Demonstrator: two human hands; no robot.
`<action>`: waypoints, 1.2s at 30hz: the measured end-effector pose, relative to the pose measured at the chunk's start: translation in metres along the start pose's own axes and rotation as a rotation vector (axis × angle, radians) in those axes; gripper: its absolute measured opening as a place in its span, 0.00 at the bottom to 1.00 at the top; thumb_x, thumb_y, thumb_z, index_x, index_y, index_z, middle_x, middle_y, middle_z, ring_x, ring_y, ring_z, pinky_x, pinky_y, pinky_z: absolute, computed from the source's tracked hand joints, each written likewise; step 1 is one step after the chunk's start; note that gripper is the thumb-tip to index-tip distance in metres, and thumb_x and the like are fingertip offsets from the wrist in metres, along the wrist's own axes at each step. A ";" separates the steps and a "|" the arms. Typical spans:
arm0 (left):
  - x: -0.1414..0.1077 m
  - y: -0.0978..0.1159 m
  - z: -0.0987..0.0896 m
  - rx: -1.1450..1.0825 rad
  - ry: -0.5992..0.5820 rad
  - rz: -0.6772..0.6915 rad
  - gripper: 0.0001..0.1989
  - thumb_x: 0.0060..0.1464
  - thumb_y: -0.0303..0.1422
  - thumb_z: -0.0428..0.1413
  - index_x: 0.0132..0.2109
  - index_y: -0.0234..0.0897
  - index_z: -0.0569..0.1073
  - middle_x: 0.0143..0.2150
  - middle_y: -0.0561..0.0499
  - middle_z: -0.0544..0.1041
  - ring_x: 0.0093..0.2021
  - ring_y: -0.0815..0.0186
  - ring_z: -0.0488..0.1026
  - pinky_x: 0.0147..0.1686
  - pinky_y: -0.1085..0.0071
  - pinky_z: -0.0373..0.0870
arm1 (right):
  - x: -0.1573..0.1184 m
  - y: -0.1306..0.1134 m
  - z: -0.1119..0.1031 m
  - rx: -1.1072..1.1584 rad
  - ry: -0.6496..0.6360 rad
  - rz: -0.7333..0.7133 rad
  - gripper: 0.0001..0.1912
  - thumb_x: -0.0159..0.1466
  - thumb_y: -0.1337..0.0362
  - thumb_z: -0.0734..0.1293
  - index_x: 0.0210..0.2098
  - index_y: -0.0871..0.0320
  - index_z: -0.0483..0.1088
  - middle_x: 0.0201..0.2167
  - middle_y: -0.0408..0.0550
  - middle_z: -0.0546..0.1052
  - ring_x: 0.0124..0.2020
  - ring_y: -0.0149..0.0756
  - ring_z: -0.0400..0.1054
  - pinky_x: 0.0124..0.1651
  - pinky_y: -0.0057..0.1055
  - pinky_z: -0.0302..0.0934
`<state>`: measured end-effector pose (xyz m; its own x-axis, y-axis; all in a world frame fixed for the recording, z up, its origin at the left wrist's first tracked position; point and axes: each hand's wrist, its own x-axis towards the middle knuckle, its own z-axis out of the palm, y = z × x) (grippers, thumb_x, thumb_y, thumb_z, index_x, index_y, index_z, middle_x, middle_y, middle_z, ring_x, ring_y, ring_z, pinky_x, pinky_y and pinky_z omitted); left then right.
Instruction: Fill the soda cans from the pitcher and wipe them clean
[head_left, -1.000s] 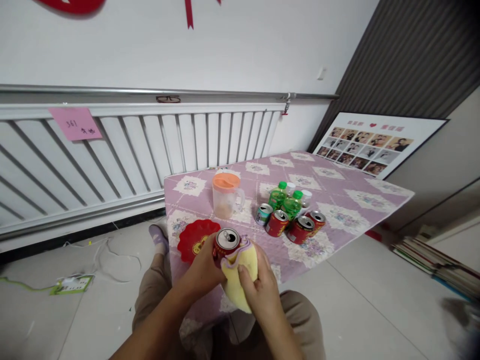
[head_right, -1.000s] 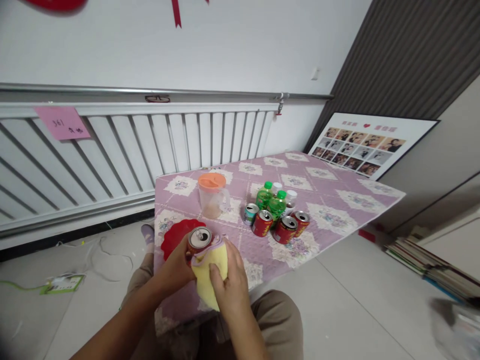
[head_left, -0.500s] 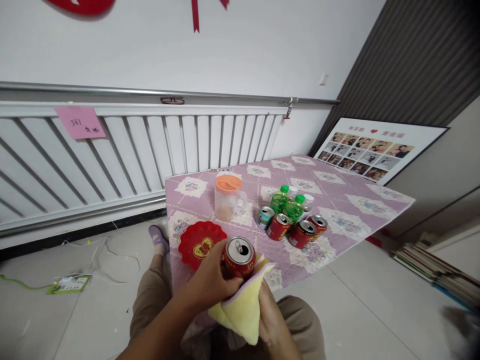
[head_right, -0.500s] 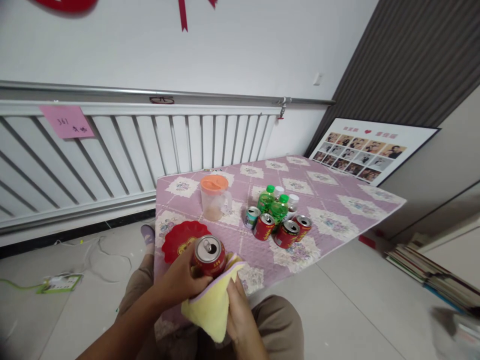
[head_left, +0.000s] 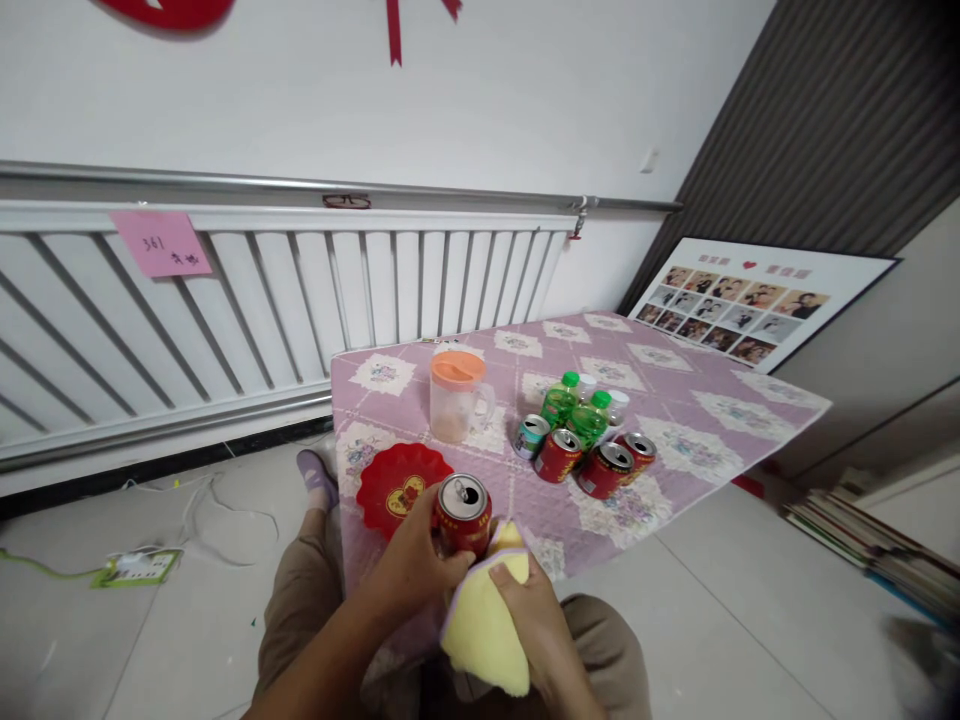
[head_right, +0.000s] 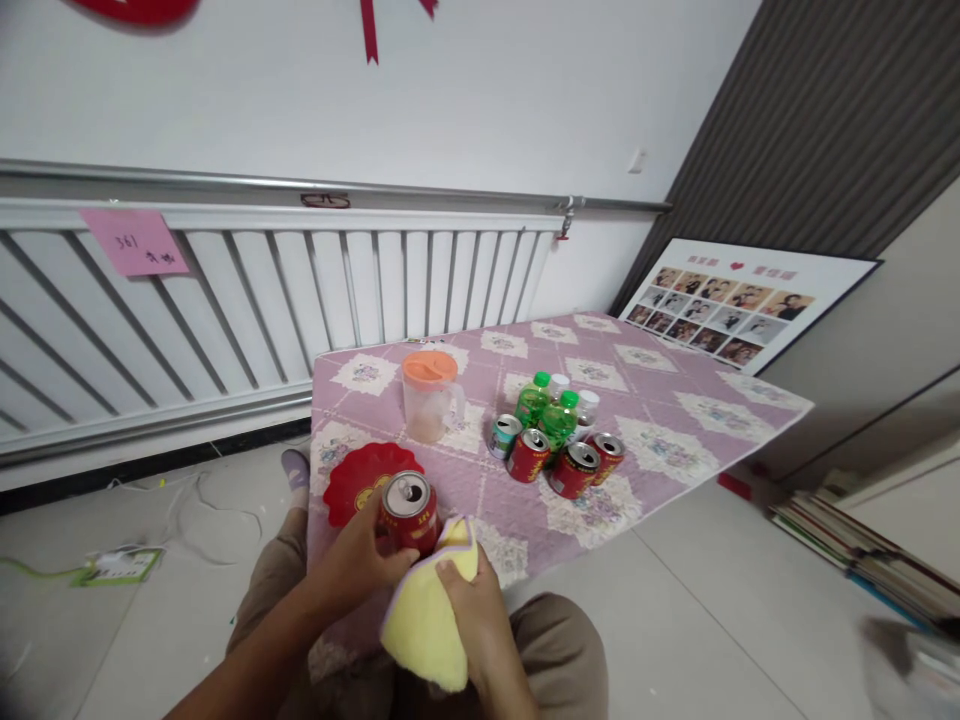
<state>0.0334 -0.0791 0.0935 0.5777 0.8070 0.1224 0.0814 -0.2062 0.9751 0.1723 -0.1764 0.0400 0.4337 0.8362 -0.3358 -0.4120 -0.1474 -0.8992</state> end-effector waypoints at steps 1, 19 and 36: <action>0.000 -0.002 -0.004 0.008 0.026 -0.014 0.37 0.43 0.23 0.61 0.62 0.36 0.61 0.58 0.42 0.71 0.57 0.56 0.71 0.59 0.57 0.67 | 0.001 -0.003 -0.004 -0.068 0.027 -0.009 0.27 0.50 0.51 0.75 0.46 0.54 0.68 0.31 0.47 0.81 0.29 0.44 0.75 0.33 0.38 0.69; -0.008 -0.014 -0.040 0.054 0.175 -0.155 0.31 0.44 0.28 0.61 0.57 0.35 0.65 0.50 0.45 0.77 0.49 0.56 0.76 0.52 0.58 0.72 | 0.047 0.009 -0.001 -1.651 -0.065 -0.254 0.37 0.63 0.51 0.65 0.68 0.52 0.55 0.72 0.55 0.49 0.72 0.57 0.37 0.64 0.65 0.41; -0.010 -0.030 0.003 0.059 0.061 -0.139 0.38 0.42 0.28 0.61 0.62 0.34 0.61 0.57 0.41 0.73 0.57 0.53 0.72 0.61 0.54 0.65 | 0.014 -0.018 -0.021 -0.782 -0.331 -0.487 0.42 0.52 0.69 0.72 0.65 0.51 0.59 0.64 0.53 0.66 0.65 0.47 0.58 0.67 0.48 0.51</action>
<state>0.0279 -0.0824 0.0625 0.5072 0.8618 -0.0006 0.2058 -0.1204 0.9712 0.2029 -0.1730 0.0454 0.1199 0.9867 0.1098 0.4514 0.0443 -0.8912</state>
